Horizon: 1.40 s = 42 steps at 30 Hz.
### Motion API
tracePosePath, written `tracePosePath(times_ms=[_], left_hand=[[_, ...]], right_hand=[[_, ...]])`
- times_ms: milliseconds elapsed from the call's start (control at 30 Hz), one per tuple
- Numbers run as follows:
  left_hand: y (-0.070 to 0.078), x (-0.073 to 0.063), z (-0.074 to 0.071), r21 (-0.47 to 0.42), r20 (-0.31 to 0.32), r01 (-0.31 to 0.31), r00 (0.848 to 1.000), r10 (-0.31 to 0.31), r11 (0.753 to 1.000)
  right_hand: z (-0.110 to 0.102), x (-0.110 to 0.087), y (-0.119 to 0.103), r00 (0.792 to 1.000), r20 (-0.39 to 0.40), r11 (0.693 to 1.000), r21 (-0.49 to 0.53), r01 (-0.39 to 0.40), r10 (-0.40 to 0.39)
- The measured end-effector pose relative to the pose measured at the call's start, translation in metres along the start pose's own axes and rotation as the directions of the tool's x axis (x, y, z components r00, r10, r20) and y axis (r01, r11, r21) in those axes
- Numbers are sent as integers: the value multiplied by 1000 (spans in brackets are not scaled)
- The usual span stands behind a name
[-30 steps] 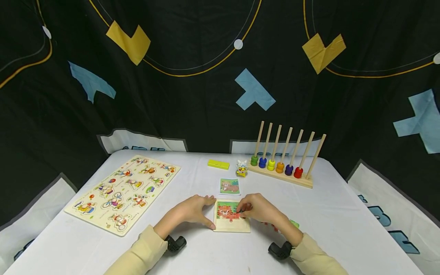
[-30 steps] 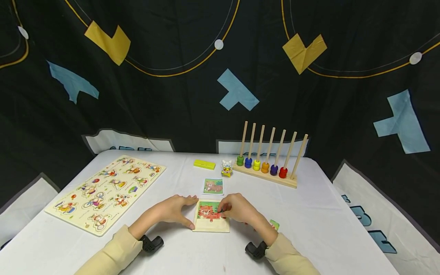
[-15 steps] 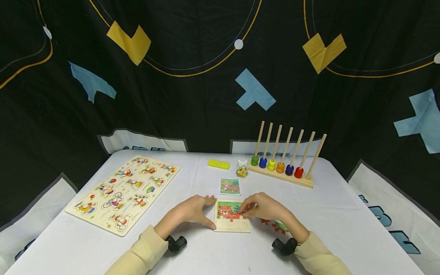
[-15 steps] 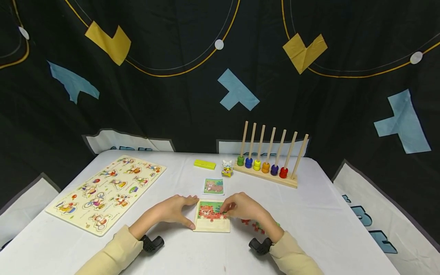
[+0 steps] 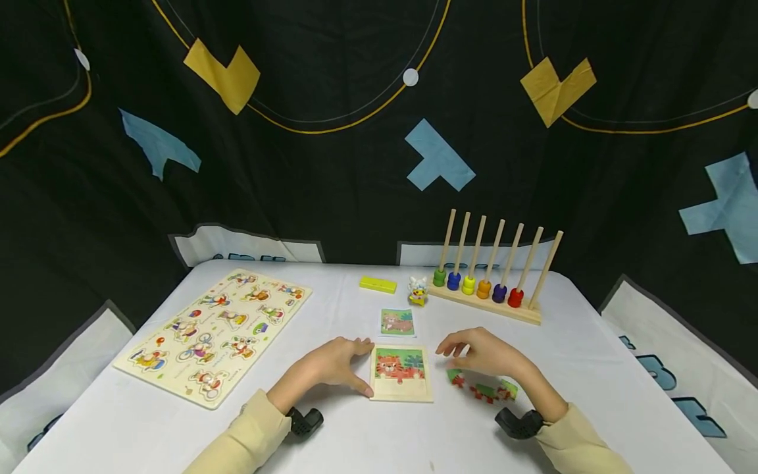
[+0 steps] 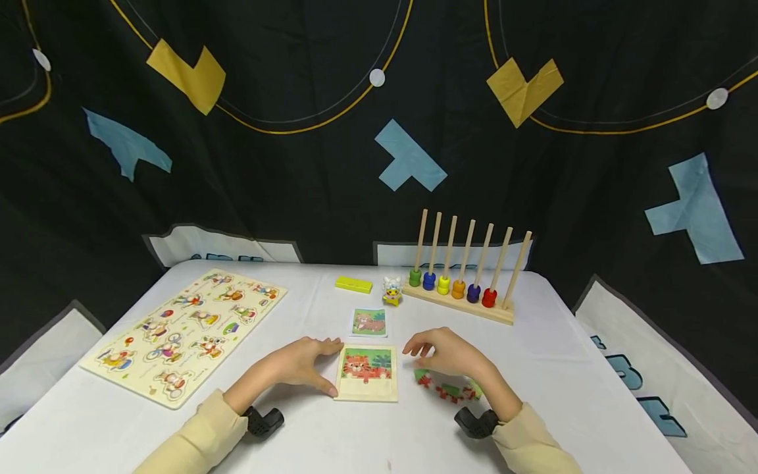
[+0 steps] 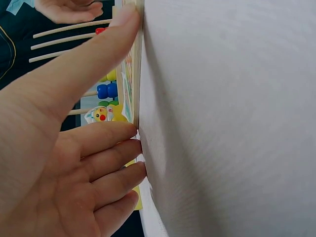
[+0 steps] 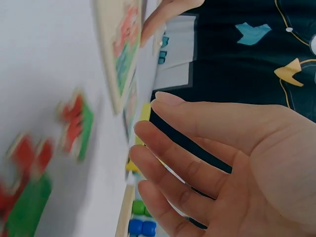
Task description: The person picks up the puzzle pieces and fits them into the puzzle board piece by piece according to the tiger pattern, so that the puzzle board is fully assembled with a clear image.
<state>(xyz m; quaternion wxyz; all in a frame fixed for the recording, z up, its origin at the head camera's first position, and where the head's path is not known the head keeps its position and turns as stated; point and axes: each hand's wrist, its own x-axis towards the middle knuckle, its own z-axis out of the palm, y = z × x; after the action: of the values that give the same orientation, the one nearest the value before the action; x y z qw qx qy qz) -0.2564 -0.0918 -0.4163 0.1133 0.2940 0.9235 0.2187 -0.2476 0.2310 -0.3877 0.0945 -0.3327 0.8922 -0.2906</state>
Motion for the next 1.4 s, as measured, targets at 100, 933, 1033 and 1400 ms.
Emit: tracePosePath(times_ms=[100, 933, 1033, 1400], left_hand=[[-1, 0, 0, 11, -2, 4, 1000, -4, 1000], [1, 0, -1, -5, 0, 4, 1000, -4, 1000], [1, 0, -1, -6, 0, 8, 1000, -8, 1000], [0, 0, -1, -1, -1, 6, 1000, -6, 1000]], right_hand=[[-2, -11, 5, 1000, -8, 1000, -18, -16, 16], [-17, -78, 33, 987, 103, 992, -49, -119, 124], [-18, -79, 36, 988, 100, 992, -51, -117, 122], [-23, -81, 41, 989, 103, 994, -12, -108, 109]])
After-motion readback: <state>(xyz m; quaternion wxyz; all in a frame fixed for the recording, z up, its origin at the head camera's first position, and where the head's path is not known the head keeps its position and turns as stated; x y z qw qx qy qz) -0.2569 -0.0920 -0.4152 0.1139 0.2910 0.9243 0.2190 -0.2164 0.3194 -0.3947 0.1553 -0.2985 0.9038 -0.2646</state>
